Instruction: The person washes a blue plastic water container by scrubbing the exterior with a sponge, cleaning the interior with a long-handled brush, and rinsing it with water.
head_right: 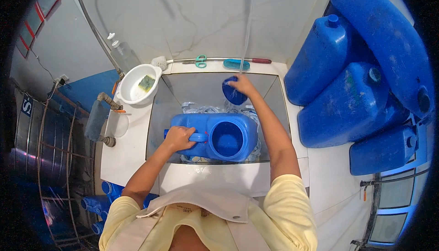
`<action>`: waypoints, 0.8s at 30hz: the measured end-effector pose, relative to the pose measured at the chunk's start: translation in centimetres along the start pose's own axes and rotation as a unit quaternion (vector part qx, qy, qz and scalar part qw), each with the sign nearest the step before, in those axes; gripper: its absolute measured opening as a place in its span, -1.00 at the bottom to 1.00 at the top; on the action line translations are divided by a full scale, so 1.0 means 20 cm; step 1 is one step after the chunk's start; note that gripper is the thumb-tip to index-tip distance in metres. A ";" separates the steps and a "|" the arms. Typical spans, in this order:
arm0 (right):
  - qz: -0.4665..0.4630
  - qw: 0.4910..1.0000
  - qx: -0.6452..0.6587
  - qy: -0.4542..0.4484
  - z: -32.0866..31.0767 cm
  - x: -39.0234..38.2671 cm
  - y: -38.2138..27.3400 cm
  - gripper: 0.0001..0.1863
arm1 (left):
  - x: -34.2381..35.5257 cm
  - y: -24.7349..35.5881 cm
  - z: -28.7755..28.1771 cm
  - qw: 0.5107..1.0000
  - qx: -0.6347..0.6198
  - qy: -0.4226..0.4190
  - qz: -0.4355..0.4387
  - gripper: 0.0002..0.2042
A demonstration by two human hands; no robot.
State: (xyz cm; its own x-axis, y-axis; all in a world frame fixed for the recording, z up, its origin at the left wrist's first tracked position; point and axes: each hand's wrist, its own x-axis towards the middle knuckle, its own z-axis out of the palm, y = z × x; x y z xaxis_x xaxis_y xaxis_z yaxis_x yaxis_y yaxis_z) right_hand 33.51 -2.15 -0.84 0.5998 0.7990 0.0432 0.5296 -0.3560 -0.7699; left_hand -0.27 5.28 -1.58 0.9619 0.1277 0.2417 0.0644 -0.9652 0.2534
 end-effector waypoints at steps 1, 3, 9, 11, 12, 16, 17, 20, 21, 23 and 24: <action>-0.025 0.997 -0.061 0.042 -0.05 -0.03 0.13 -0.55 | 0.04 0.03 0.01 1.000 -0.009 0.007 0.011 -0.80; -0.043 0.990 -0.132 0.035 -0.05 -0.09 0.10 -0.56 | -0.01 0.00 0.02 1.000 0.001 0.003 -0.021 -0.78; -0.004 0.975 0.014 0.223 -0.62 -0.41 0.11 -0.59 | 0.12 0.12 0.02 0.998 -0.004 -0.004 -0.062 -0.75; 0.089 0.958 0.239 0.131 -0.62 -0.53 -0.03 -0.62 | 0.14 0.12 -0.01 0.997 0.007 -0.011 -0.082 -0.74; 0.117 0.943 0.297 0.094 -0.62 -0.60 -0.11 -0.62 | 0.16 0.13 -0.02 0.996 0.011 -0.013 -0.086 -0.74; 0.049 0.993 0.001 0.107 -0.48 -0.77 0.00 -0.57 | 0.35 0.29 -0.02 0.998 0.001 -0.018 -0.067 -0.74; 0.049 0.992 -0.053 0.101 -0.41 -0.79 -0.02 -0.54 | 0.37 0.31 -0.03 0.998 0.002 -0.021 -0.068 -0.75; -0.105 0.916 -0.364 0.128 -0.34 -0.83 -0.14 -0.44 | 0.42 0.34 -0.04 0.998 0.001 -0.032 -0.061 -0.76; -0.181 0.847 -0.481 0.138 -0.35 -0.85 -0.21 -0.41 | 0.42 0.34 -0.04 0.997 0.001 -0.037 -0.061 -0.77; -0.219 0.853 -0.474 0.017 -0.33 -0.91 -0.34 -0.36 | 0.42 0.32 -0.03 0.997 0.002 -0.043 -0.061 -0.78; -0.231 0.852 -0.469 -0.042 -0.33 -0.94 -0.35 -0.33 | 0.43 0.34 -0.03 0.997 -0.003 -0.048 -0.057 -0.78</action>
State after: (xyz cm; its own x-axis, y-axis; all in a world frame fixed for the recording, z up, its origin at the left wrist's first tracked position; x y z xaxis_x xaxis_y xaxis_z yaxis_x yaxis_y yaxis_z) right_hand 22.48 -17.85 8.05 0.1746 0.9763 0.1279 0.9670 -0.1945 0.1648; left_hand 8.23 -0.02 2.72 0.9694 0.2138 0.1208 0.1734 -0.9442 0.2800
